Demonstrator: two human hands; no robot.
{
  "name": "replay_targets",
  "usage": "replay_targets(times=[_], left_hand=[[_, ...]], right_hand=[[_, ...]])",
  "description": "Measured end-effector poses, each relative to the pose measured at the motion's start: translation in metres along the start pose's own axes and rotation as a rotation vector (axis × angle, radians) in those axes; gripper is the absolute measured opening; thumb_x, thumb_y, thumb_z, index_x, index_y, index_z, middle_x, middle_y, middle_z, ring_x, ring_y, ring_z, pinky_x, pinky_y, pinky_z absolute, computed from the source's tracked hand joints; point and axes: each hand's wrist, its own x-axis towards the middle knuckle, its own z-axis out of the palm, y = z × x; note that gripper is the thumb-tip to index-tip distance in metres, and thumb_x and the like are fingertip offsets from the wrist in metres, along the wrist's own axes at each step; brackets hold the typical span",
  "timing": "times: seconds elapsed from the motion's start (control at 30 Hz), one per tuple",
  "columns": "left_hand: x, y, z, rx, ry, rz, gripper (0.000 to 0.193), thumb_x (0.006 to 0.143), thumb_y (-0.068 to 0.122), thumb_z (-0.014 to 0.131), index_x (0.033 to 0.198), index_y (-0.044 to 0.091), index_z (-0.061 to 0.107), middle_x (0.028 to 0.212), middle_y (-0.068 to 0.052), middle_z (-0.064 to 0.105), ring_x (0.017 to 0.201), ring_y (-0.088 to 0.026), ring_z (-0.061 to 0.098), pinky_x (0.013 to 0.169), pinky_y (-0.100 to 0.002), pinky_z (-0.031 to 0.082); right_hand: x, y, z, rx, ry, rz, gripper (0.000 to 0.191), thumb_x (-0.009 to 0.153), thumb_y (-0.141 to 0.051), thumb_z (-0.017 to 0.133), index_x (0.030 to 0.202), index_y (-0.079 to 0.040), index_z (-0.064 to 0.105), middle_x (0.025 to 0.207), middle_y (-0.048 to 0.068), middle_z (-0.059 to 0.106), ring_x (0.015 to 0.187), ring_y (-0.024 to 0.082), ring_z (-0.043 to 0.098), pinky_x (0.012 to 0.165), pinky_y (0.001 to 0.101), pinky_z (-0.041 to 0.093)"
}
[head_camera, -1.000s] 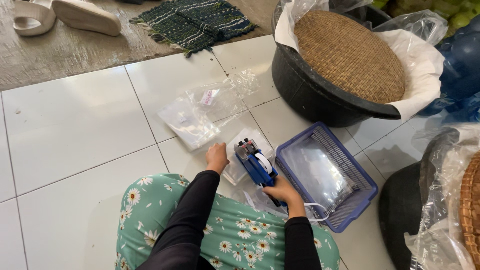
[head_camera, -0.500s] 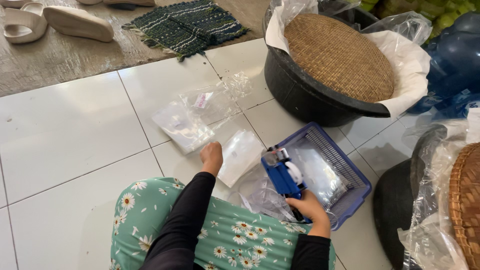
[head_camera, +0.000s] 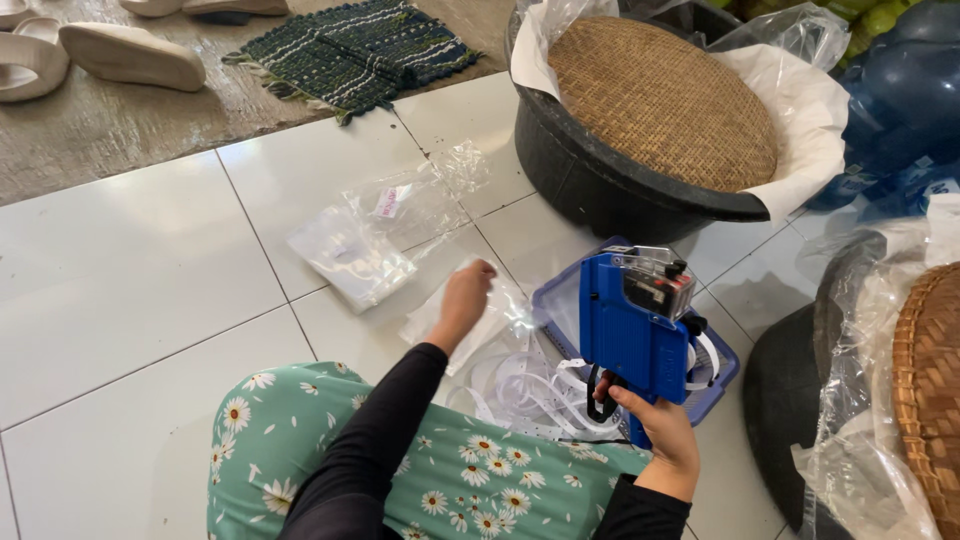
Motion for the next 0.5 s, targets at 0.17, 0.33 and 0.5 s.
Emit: replay_targets(times=[0.17, 0.33, 0.5], left_hand=[[-0.008, 0.018, 0.057, -0.018, -0.132, 0.067, 0.02, 0.101, 0.02, 0.062, 0.115, 0.007, 0.066, 0.102, -0.018, 0.072, 0.099, -0.039, 0.069, 0.086, -0.047, 0.054], [0.001, 0.0, 0.027, 0.209, -0.184, 0.153, 0.044, 0.092, 0.013, 0.063, 0.136, 0.012, 0.058, 0.131, -0.017, 0.063, 0.115, -0.04, 0.063, 0.09, -0.051, 0.052], [-0.009, -0.033, -0.052, 0.666, -0.286, -0.156, 0.055, 0.075, 0.031, 0.089, 0.119, 0.01, 0.063, 0.124, -0.012, 0.065, 0.12, -0.034, 0.06, 0.096, -0.052, 0.049]], right_hand=[[0.004, 0.015, -0.005, -0.045, 0.023, 0.058, 0.032, 0.081, -0.005, 0.078, 0.111, 0.006, 0.07, 0.092, 0.014, 0.075, 0.083, 0.024, 0.073, 0.076, 0.0368, 0.057], [0.028, 0.055, 0.0, -0.129, -0.024, 0.208, 0.039, 0.077, -0.007, 0.08, 0.113, 0.001, 0.069, 0.096, 0.011, 0.077, 0.084, 0.02, 0.074, 0.077, 0.0334, 0.058], [0.063, 0.096, 0.033, -0.556, -0.1, 0.32, 0.036, 0.077, -0.022, 0.082, 0.098, 0.006, 0.074, 0.081, 0.015, 0.076, 0.071, 0.022, 0.071, 0.066, 0.0363, 0.054]])
